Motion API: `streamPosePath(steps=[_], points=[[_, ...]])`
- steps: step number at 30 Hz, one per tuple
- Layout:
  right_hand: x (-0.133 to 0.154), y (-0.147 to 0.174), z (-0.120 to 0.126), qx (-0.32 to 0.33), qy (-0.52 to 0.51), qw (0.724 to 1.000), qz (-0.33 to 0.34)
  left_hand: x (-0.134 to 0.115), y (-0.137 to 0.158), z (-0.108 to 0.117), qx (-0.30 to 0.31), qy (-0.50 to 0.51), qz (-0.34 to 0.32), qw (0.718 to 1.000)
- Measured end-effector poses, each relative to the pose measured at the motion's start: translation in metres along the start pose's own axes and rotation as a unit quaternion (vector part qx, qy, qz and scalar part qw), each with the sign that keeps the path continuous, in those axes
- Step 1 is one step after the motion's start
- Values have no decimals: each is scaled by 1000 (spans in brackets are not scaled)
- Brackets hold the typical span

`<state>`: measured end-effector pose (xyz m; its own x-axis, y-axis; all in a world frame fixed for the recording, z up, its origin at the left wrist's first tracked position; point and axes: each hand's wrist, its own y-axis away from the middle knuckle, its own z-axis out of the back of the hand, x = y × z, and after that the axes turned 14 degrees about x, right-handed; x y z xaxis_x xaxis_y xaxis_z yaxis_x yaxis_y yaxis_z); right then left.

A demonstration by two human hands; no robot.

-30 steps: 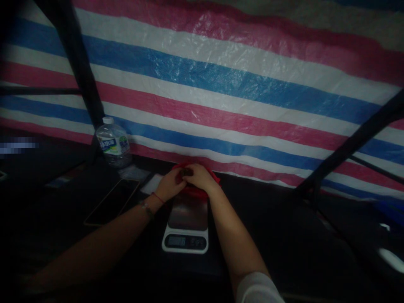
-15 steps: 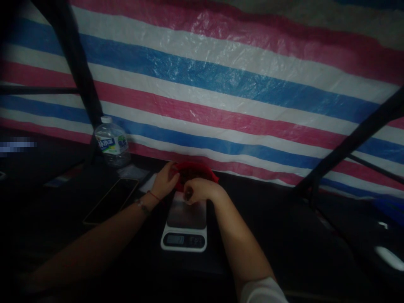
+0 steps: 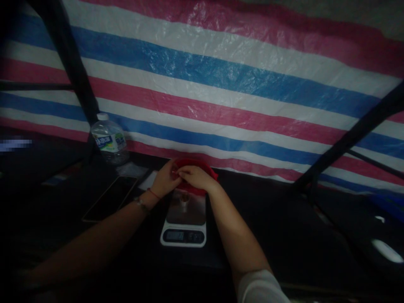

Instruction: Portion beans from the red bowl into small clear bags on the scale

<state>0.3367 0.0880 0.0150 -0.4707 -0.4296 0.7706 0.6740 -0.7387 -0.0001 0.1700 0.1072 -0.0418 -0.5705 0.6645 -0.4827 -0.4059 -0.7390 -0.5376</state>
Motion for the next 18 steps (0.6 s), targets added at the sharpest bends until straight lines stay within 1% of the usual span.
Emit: streamPosePath(steps=[2, 5, 7, 9, 11, 14, 18], points=[[-7, -9, -7, 7, 17, 1000, -10, -2, 0, 1, 24, -19, -15, 999], [-12, -16, -13, 7, 16, 999, -44, -5, -1, 1, 51, -64, -53, 995], [-10, -17, -13, -16, 17, 998, -63, -6, -1, 0, 66, -88, -78, 991], [-4, -17, -12, -49, 46, 995, -76, -6, -2, 0, 77, -98, -93, 988], [2, -16, -10, -66, 94, 990, -88, -4, -3, -1, 75, -98, -100, 987], [9, -14, -8, -65, 144, 982, -103, -1, -4, -1, 66, -89, -106, 988], [9, -9, -4, -53, 154, 981, -107, 1, -4, 1, 77, -73, -102, 989]])
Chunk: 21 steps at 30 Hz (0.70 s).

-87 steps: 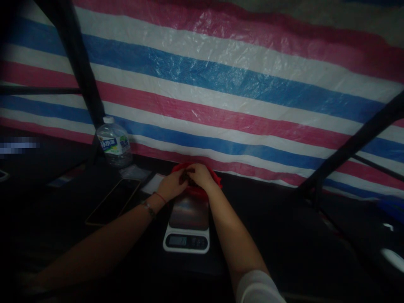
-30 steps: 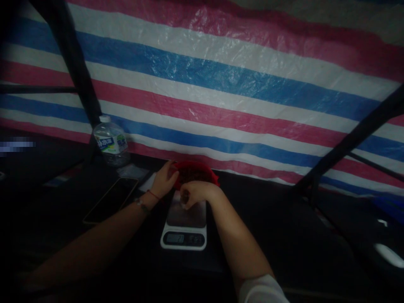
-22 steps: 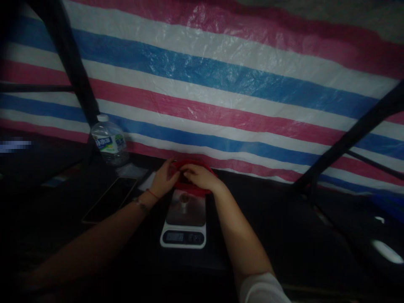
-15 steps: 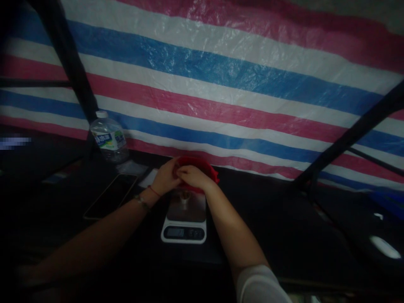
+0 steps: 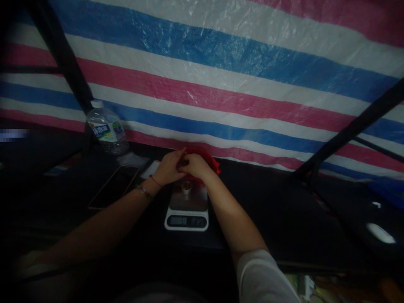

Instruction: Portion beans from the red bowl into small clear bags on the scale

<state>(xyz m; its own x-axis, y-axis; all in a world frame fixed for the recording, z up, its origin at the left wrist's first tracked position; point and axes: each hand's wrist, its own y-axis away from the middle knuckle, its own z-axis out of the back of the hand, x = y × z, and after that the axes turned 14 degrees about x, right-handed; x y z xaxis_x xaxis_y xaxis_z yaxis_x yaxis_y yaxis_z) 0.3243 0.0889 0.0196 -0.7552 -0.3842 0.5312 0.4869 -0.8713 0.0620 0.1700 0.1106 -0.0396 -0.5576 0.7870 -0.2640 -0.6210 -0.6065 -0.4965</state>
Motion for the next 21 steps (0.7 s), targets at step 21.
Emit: streamPosePath(steps=[21], points=[[2, 38, 22, 223, 64, 972, 43, 4, 6, 1, -56, 89, 157, 982]])
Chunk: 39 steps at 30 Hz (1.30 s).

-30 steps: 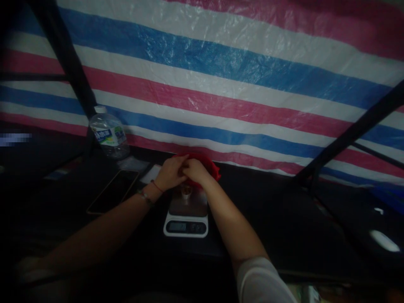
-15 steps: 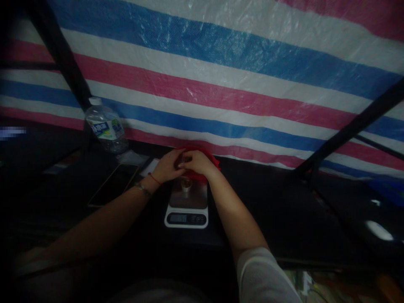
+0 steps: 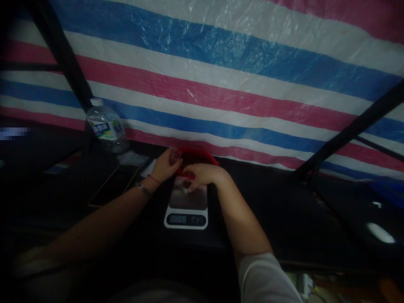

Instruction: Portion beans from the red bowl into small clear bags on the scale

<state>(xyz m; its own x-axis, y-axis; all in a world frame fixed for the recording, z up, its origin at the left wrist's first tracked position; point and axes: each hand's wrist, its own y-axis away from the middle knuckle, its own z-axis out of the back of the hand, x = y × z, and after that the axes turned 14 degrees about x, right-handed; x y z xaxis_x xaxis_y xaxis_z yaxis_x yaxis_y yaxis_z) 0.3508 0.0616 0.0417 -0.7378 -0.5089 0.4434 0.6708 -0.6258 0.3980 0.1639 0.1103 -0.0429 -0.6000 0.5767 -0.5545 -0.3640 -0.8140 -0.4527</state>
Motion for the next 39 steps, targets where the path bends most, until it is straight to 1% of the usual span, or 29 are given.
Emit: streamPosePath(steps=[2, 4, 5, 7, 9, 10, 11, 14, 16, 17, 19, 21, 23, 26, 35, 39], points=[[3, -6, -6, 34, 7, 999, 12, 1, 0, 0, -8, -1, 8, 1000], [4, -12, -8, 34, -1, 999, 26, 3, 0, -1, -20, -3, 16, 1000], [2, -15, -8, 17, -6, 999, 37, 4, 0, -1, -26, -3, 20, 999], [-3, -18, -5, -53, -14, 997, 45, 6, 0, -3, -40, -3, 27, 999], [-13, -19, -2, -137, -10, 990, 10, 7, 0, -4, -49, -1, 30, 998], [-19, -20, -2, -165, -4, 986, -16, 8, 0, -4, -51, 2, 29, 998], [-26, -22, -2, -180, 1, 983, -39, 8, 0, -4, -51, 4, 28, 998], [-42, -28, -5, -180, -10, 982, -61, 9, 0, -5, -45, 12, 24, 999], [-49, -32, -8, -193, -22, 978, -76, 9, 0, -5, -45, 12, 23, 999], [-51, -34, -9, -202, -23, 975, -89, 9, 0, -4, -47, 12, 22, 999], [-54, -35, -9, -199, -20, 974, -106, 9, 0, -4, -48, 9, 19, 999], [-56, -36, -9, -197, -22, 974, -111, 10, 0, -4, -44, 8, 16, 999], [-57, -36, -9, -212, -31, 970, -115, 10, 0, -4, -37, 9, 17, 999], [-59, -35, -8, -232, -49, 965, -114, 10, 0, -4, -35, 10, 23, 999], [-62, -34, -9, -215, -139, 965, -59, 10, 0, -4, -39, 7, 22, 999], [-65, -36, -10, -229, -137, 962, -65, 10, 0, -4, -41, 2, 25, 999]])
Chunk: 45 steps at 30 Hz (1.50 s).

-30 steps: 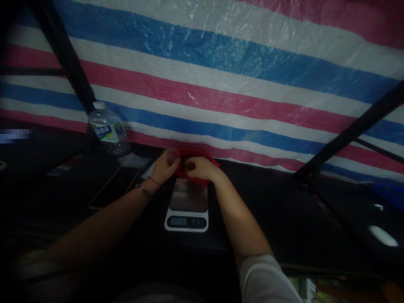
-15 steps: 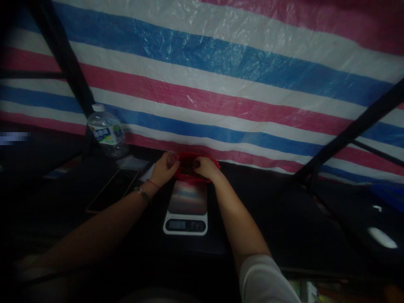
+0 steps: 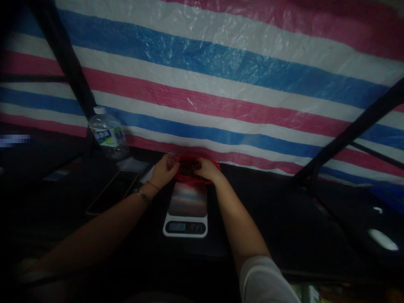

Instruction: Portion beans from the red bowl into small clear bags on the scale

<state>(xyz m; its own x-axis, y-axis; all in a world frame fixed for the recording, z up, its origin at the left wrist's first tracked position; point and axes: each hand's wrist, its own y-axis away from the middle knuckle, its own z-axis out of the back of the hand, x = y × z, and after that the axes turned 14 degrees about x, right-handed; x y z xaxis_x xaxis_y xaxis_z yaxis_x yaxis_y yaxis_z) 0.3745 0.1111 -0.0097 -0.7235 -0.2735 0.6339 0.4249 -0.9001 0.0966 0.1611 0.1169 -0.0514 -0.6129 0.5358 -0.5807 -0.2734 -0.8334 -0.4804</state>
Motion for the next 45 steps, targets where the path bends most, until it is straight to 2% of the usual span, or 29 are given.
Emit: streamPosePath(steps=[7, 24, 35, 40, 45], points=[[3, -1, -2, -8, -22, 1000, 18, 0, 1, -1, 11, 0, 7, 1000], [-2, -8, -5, -54, 45, 997, -43, -4, 1, 1, 15, -4, 6, 1000], [2, -5, -5, -13, -58, 998, 23, -3, 1, 0, 13, 2, 11, 1000], [0, -6, -5, -26, -32, 999, 5, -3, 2, 1, 15, 6, 6, 1000], [0, -7, -5, -28, -39, 999, 15, -3, 2, 2, 17, 6, 8, 1000]])
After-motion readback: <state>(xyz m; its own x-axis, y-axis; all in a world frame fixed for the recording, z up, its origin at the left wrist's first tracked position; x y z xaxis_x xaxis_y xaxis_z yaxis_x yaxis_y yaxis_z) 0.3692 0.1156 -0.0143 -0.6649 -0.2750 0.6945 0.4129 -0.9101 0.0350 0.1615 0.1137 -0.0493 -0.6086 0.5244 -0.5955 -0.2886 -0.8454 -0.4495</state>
